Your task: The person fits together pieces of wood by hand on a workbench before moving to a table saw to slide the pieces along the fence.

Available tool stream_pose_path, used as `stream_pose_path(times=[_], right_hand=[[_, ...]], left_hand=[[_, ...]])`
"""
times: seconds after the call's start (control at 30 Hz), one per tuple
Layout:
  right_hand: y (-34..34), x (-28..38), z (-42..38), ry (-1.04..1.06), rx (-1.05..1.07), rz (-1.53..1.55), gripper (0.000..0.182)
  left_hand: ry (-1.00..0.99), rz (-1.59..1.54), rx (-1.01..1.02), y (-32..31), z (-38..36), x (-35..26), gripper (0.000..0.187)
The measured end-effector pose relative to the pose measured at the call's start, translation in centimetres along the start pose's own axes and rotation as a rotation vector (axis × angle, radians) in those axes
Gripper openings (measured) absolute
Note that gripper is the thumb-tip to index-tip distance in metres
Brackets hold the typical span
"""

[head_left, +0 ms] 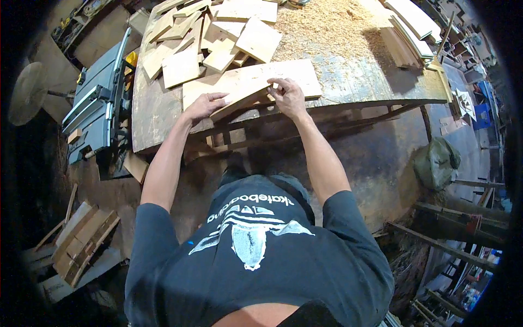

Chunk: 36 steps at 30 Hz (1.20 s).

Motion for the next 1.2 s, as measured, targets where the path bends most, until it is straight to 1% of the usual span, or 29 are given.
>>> stream_pose_path(times=[0.07, 0.1, 0.2, 0.27, 0.33, 0.37, 0.43, 0.47, 0.53, 0.57, 0.73, 0.8, 0.9, 1.0, 1.03, 1.1, 1.13, 1.2], right_hand=[[0.3, 0.4, -0.1, -0.005, -0.043, -0.037, 0.022], [0.2, 0.4, -0.1, -0.019, -0.046, -0.022, 0.023], [0.2, 0.5, -0.2, -0.025, -0.068, -0.068, 0.023], [0.2, 0.4, -0.5, -0.029, -0.086, -0.056, 0.025], [0.4, 0.8, -0.8, 0.067, -0.154, -0.070, 0.028], [0.2, 0.7, -1.0, 0.070, -0.154, -0.069, 0.028], [0.5, 0.9, -1.2, 0.105, -0.186, -0.098, 0.030], [0.6, 0.8, -1.1, 0.105, -0.188, -0.100, 0.030], [0.5, 0.8, -1.5, 0.138, -0.201, -0.073, 0.032], [0.7, 1.2, -1.6, 0.207, -0.240, -0.126, 0.034], [0.8, 1.6, -2.0, 0.257, -0.255, -0.141, 0.037], [0.9, 1.6, -2.0, 0.263, -0.267, -0.157, 0.037], [1.0, 1.8, -2.0, 0.278, -0.275, -0.170, 0.037], [1.0, 1.9, -2.0, 0.285, -0.278, -0.175, 0.036], [1.2, 2.4, -2.1, 0.313, -0.300, -0.184, 0.039], [1.3, 2.8, -2.1, 0.337, -0.306, -0.224, 0.046], [1.3, 2.9, -2.1, 0.340, -0.308, -0.226, 0.046], [1.2, 2.9, -2.1, 0.342, -0.315, -0.228, 0.046]], left_hand=[[0.002, -0.142, -0.047, 0.1, 0.3, 0.6, 0.047], [-0.038, -0.103, -0.077, 0.6, -0.1, -0.2, 0.047], [-0.081, -0.024, -0.088, 1.5, 0.8, 0.1, 0.047], [-0.099, 0.028, -0.131, 1.7, 0.9, -0.1, 0.045], [-0.110, 0.128, -0.194, 2.0, 0.5, -0.4, 0.043], [-0.110, 0.128, -0.197, 1.6, 0.1, -0.3, 0.043], [-0.253, 0.171, -0.334, 1.6, -1.0, -2.1, 0.036], [-0.256, 0.171, -0.334, 1.6, -0.9, -2.5, 0.036], [-0.400, 0.259, -0.310, 0.9, -1.6, -4.0, 0.031], [-0.457, 0.232, -0.333, 0.8, -1.6, -4.2, 0.024], [-0.455, 0.246, -0.354, 0.2, -2.3, -4.4, 0.021], [-0.447, 0.181, -0.353, 0.2, -2.2, -4.2, 0.020], [-0.413, 0.209, -0.356, 0.3, -2.3, -4.7, 0.020], [-0.432, 0.224, -0.374, 0.5, -2.1, -4.6, 0.021], [-0.437, 0.223, -0.376, 0.6, -2.1, -4.5, 0.021], [-0.470, 0.213, -0.362, 0.5, -2.3, -4.9, 0.029], [-0.474, 0.213, -0.364, 0.5, -2.5, -5.2, 0.029], [-0.344, 0.126, -0.368, 0.6, -2.5, -4.7, 0.043]])
Point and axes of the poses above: each hand's wrist, its own z-axis towards the middle knuckle, its own y-axis out of the back of the hand, x = y × z, the point moved 9 cm from there along z, towards the middle knuckle, and after that the axes turned 3 degrees about x, right-handed, at the moved point
